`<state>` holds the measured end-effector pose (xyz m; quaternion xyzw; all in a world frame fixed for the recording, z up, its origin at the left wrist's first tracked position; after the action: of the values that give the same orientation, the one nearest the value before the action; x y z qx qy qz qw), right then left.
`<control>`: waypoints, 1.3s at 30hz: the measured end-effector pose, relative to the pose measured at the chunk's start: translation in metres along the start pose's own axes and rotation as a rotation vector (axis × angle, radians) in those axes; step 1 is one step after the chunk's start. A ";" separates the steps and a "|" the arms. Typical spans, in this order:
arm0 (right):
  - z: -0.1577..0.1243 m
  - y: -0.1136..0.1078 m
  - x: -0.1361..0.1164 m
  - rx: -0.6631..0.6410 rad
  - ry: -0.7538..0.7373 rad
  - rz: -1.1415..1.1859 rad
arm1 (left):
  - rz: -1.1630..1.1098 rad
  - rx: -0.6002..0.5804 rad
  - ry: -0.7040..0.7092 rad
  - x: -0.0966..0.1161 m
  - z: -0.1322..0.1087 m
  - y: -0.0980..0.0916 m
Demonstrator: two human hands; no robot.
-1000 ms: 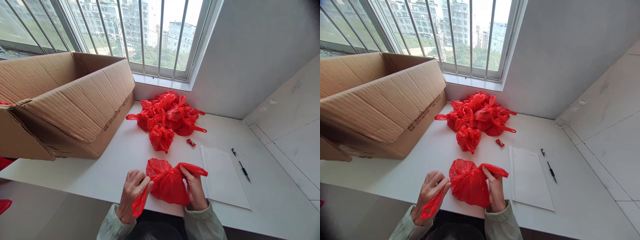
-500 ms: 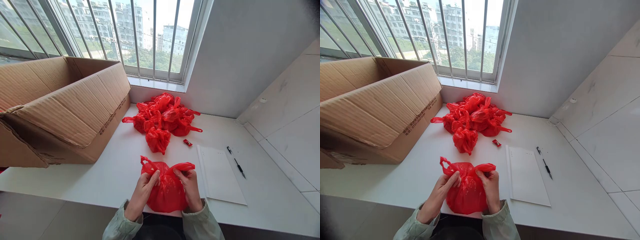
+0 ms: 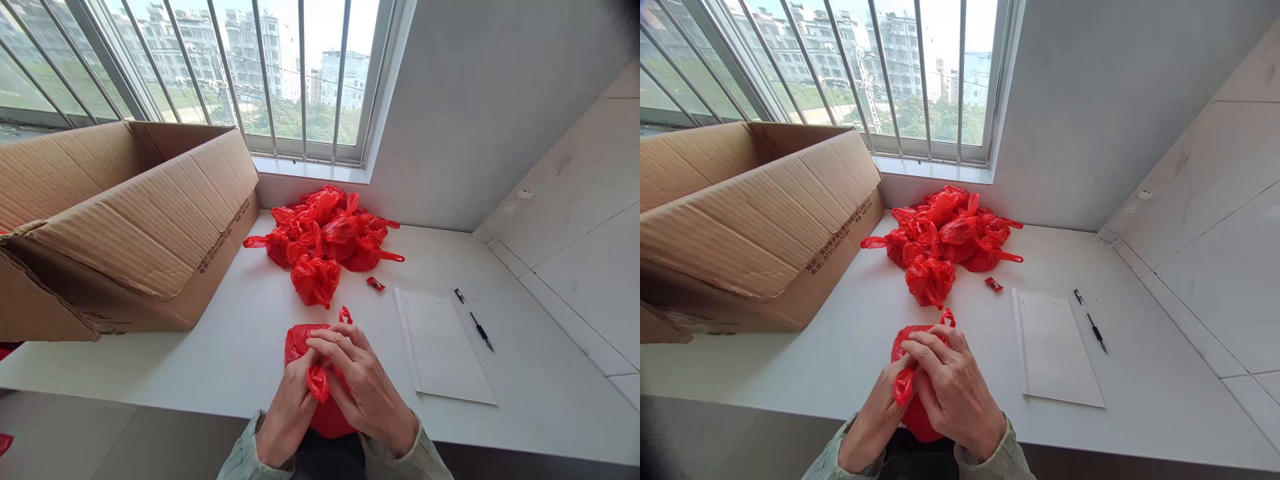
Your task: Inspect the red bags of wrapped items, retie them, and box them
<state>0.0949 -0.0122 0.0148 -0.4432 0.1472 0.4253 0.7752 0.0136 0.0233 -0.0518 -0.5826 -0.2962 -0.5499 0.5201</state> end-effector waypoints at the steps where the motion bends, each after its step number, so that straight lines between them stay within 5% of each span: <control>1: -0.001 0.000 0.006 -0.016 0.011 -0.059 | -0.015 -0.056 -0.023 0.003 0.000 0.002; 7: -0.010 0.007 0.028 -0.007 -0.012 -0.392 | 0.027 -0.061 -0.122 -0.002 0.007 -0.006; 12: -0.011 -0.004 0.019 0.076 0.022 -0.363 | 0.011 -0.034 -0.120 -0.011 0.011 -0.012; 19: -0.025 0.003 0.019 -0.171 0.152 -0.172 | -0.320 -0.038 -0.178 -0.002 0.007 -0.017; 26: -0.015 -0.009 0.027 0.020 0.263 0.078 | 0.064 -0.051 0.092 0.012 0.002 -0.017; 32: -0.007 0.010 0.037 0.131 0.336 0.305 | 0.189 0.158 0.425 0.041 -0.012 -0.020; 39: -0.021 0.029 0.057 0.164 0.578 0.520 | 0.268 0.321 0.701 0.037 -0.026 -0.031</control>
<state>0.1093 0.0084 -0.0480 -0.4292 0.5001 0.4521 0.6011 -0.0150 -0.0005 -0.0121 -0.3045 -0.1046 -0.5894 0.7409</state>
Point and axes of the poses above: each hand's wrist, its own z-axis towards the middle knuckle, its own y-axis out of the palm, x = y × z, the point moved 9 cm from there along z, towards the middle knuckle, and after that the axes turned 9 degrees about x, right-handed, at the moved point
